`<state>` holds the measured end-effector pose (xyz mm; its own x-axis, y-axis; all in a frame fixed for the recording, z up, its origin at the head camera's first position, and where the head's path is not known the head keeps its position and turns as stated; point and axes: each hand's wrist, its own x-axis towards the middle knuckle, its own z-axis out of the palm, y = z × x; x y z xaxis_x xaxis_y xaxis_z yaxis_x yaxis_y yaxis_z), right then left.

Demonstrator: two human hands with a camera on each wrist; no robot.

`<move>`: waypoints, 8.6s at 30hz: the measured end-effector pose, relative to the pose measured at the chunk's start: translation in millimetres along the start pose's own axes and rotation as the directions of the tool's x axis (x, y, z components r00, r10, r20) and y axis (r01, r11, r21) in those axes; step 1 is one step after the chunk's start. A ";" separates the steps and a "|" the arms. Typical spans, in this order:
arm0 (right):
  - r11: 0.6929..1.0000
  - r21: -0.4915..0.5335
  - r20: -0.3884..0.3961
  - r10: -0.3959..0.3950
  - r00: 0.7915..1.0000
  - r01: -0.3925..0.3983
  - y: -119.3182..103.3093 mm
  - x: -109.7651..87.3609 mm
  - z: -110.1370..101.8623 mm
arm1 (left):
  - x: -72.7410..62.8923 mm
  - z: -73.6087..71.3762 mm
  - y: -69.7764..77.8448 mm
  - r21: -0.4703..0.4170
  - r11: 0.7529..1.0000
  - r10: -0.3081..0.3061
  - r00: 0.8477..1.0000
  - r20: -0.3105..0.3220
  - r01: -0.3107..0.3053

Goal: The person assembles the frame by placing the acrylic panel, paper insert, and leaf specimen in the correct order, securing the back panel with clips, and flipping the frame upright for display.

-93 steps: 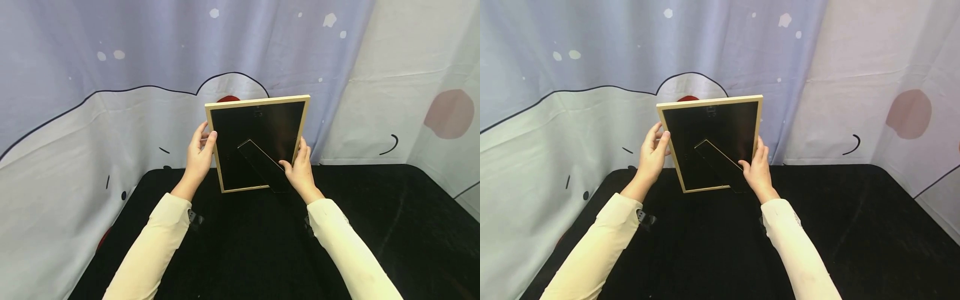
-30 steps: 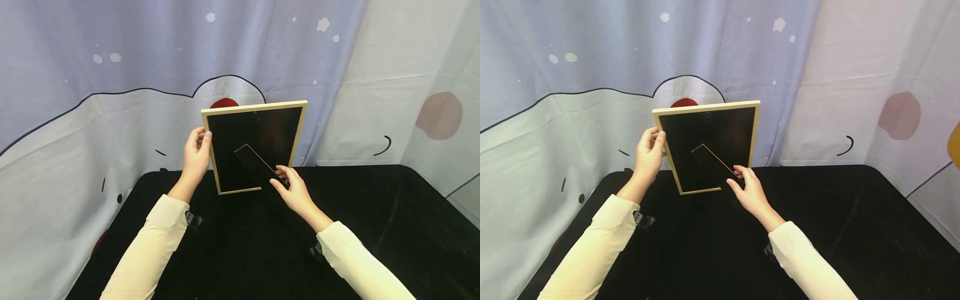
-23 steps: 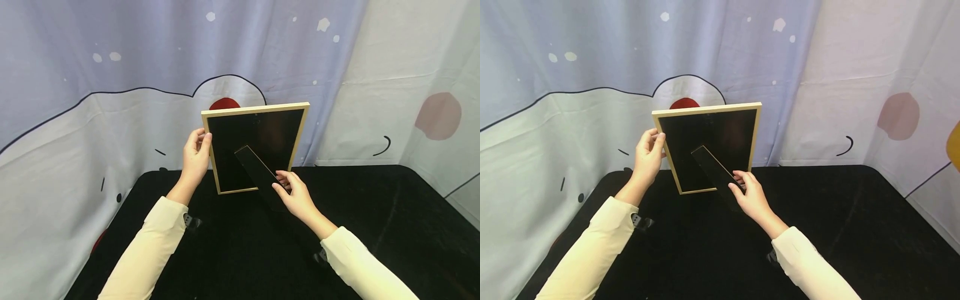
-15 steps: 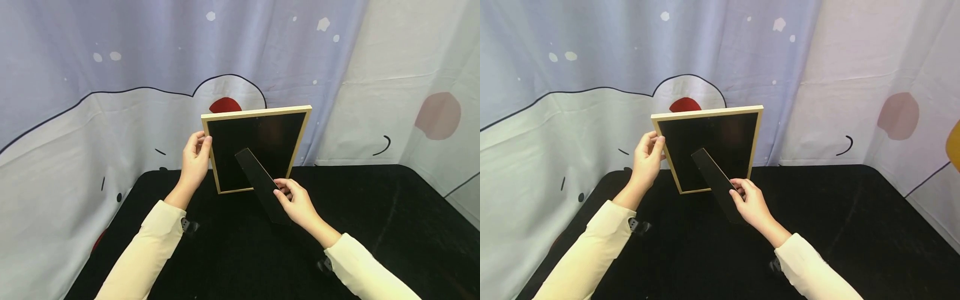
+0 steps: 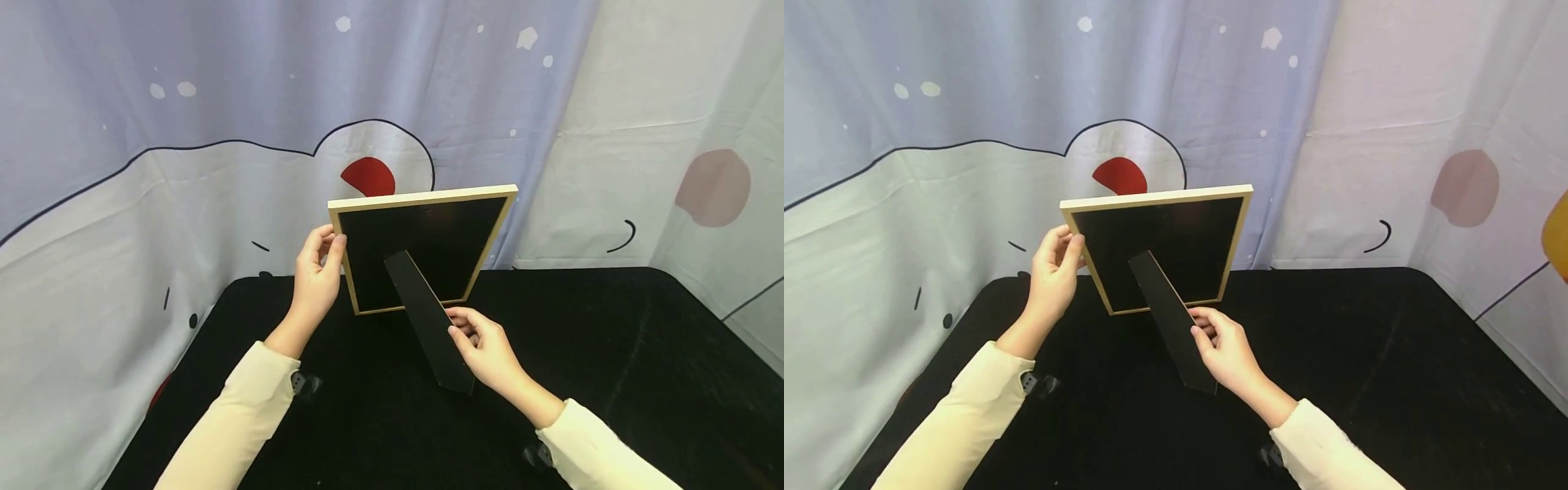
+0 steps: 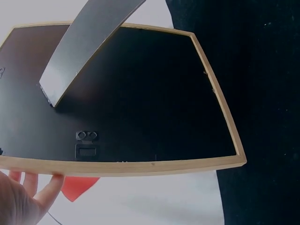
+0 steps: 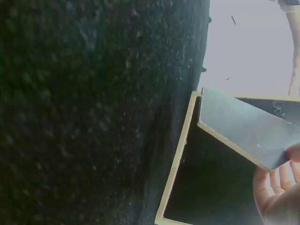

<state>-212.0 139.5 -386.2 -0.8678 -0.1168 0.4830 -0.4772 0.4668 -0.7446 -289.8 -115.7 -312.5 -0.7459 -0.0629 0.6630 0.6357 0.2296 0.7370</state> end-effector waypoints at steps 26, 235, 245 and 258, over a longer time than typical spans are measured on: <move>0.996 0.084 0.069 0.036 0.997 -0.041 -1.0 -32.4 5.4 | -36.2 -0.8 -0.5 -0.063 0.981 0.181 0.983 -0.029 -0.182; 0.330 0.915 0.256 -0.026 0.966 -0.234 -26.6 113.2 -122.5 | -182.3 98.5 58.6 -0.166 0.941 -0.267 0.947 0.176 0.296; 0.670 0.707 0.120 0.205 0.971 -0.228 -22.3 102.5 -136.0 | -164.8 82.0 50.2 -0.163 0.910 -0.304 0.880 0.366 0.382; 0.653 0.742 -0.008 0.229 0.973 -0.148 -57.8 31.2 -151.5 | -84.6 72.8 -3.1 -0.109 0.975 -0.141 0.917 0.373 0.194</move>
<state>-190.5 241.6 -258.3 -0.9529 0.0006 0.3032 -0.2865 -0.3287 -0.8999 -243.2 -40.4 -380.5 -0.8478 0.2725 0.4549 0.4964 0.1057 0.8617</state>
